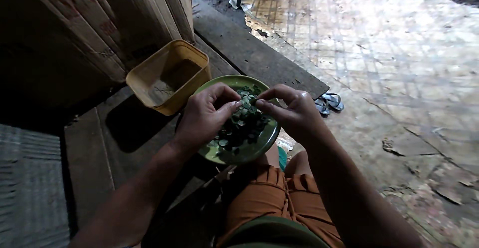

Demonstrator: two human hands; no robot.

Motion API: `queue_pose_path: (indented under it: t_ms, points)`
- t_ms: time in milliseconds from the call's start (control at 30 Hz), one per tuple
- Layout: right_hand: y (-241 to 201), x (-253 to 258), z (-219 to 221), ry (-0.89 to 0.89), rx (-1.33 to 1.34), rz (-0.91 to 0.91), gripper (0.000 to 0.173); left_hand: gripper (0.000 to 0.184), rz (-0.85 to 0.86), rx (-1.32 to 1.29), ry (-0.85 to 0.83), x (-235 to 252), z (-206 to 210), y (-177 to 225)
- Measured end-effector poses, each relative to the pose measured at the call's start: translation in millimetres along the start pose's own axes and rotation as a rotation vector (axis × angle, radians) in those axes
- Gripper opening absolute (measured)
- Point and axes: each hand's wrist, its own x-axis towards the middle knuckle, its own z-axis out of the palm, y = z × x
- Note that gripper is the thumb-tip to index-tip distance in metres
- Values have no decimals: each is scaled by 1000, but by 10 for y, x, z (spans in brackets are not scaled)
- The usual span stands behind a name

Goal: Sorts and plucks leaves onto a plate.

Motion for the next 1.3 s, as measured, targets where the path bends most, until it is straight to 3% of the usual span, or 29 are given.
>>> queue_pose_path:
  t_ms: [300,433,600,767,933,1067,1167,1300]
  points:
    - [42,-10,16,-16,55,24,11,18,15,49,-99,-14,47,-9]
    - [-28,-16,37,-42,81,42,7,7,57,103,-43,-24,68,-26]
    - [-24,-7,45,-51,97,32,12,10,82,166,-30,-14,44,-56]
    - [21,23,106,-15,-4,-94,11,12,126,229,-13,-8,49,-77]
    - [-50,29,100,-24,-57,-46,11,13,200,318,13,-1,25,-75]
    - [-18,37,50,-31,-167,-75,12,17,179,439,115,78,-189,-59]
    - [-4,34,34,-154,-258,-154,20,23,112,550,259,170,-499,-108]
    - [-56,56,49,-298,-336,-149,48,29,-3,680,366,225,-814,-335]
